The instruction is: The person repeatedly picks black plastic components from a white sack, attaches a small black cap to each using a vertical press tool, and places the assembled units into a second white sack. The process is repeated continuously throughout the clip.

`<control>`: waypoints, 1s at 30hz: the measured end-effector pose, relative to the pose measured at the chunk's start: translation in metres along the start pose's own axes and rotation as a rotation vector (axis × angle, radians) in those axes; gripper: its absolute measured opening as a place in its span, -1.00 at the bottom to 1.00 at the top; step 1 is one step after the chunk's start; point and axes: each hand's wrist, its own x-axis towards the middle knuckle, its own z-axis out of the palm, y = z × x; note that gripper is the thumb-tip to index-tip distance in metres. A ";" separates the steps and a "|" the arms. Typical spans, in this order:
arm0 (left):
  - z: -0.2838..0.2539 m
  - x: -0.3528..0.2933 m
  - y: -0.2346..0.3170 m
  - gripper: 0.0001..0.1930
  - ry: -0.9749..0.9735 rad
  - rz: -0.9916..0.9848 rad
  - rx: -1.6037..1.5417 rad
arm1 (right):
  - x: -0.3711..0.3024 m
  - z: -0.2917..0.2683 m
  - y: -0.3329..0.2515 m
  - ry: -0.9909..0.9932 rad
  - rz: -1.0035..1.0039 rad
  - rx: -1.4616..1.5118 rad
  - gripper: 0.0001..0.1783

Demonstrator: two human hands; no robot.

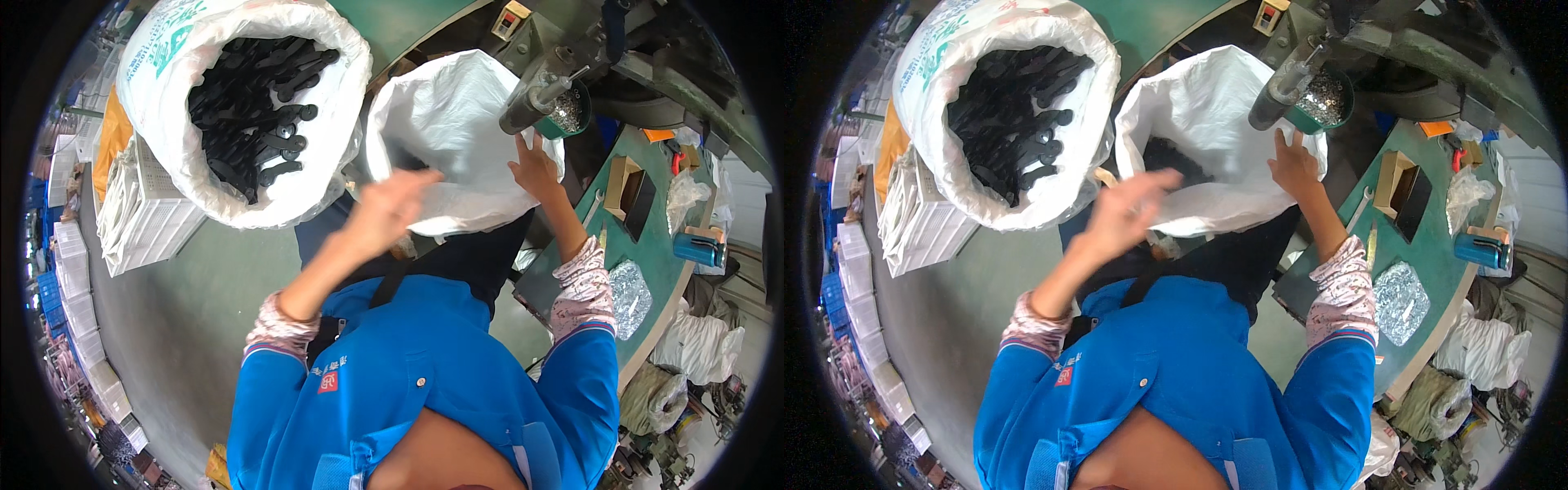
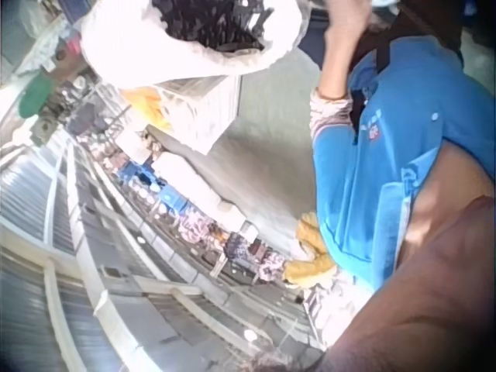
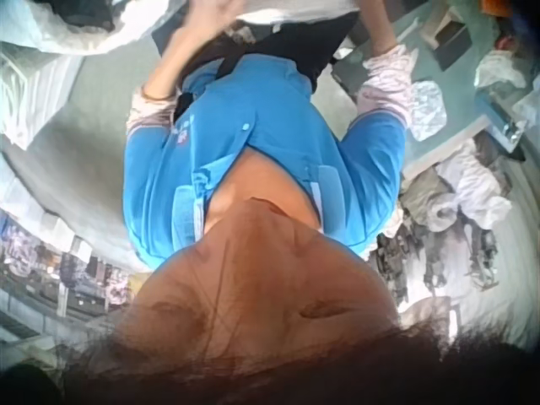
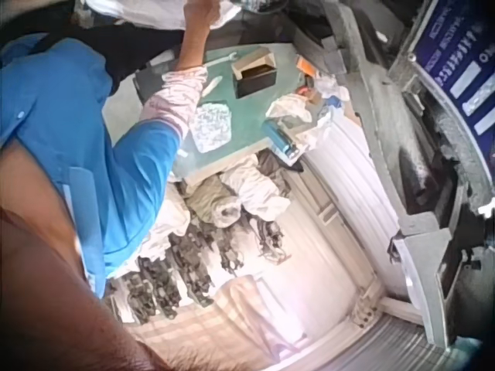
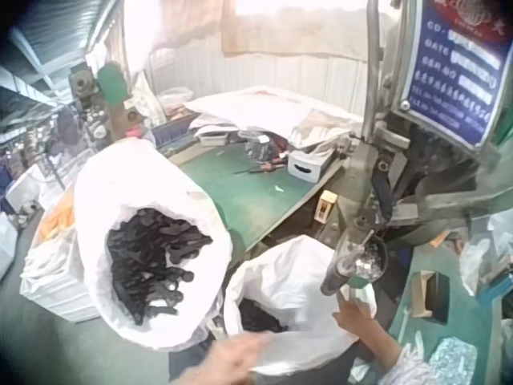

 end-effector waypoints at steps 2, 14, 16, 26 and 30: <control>-0.061 -0.004 -0.018 -0.58 0.078 -0.084 0.210 | -0.004 0.006 0.002 0.013 -0.012 0.003 -0.26; -0.193 0.036 -0.120 0.38 -0.474 -0.508 0.916 | -0.058 -0.031 -0.042 0.238 -0.108 0.299 -0.38; -0.193 0.043 -0.125 0.30 -0.480 -0.518 0.882 | -0.071 -0.037 -0.044 0.286 -0.094 0.366 -0.42; -0.175 0.029 -0.128 -0.36 -0.333 -0.341 0.663 | -0.118 -0.047 -0.091 0.364 -0.035 0.719 -0.54; -0.155 0.009 -0.120 -0.52 -0.181 -0.267 0.784 | -0.124 -0.048 -0.103 0.363 -0.071 0.756 -0.56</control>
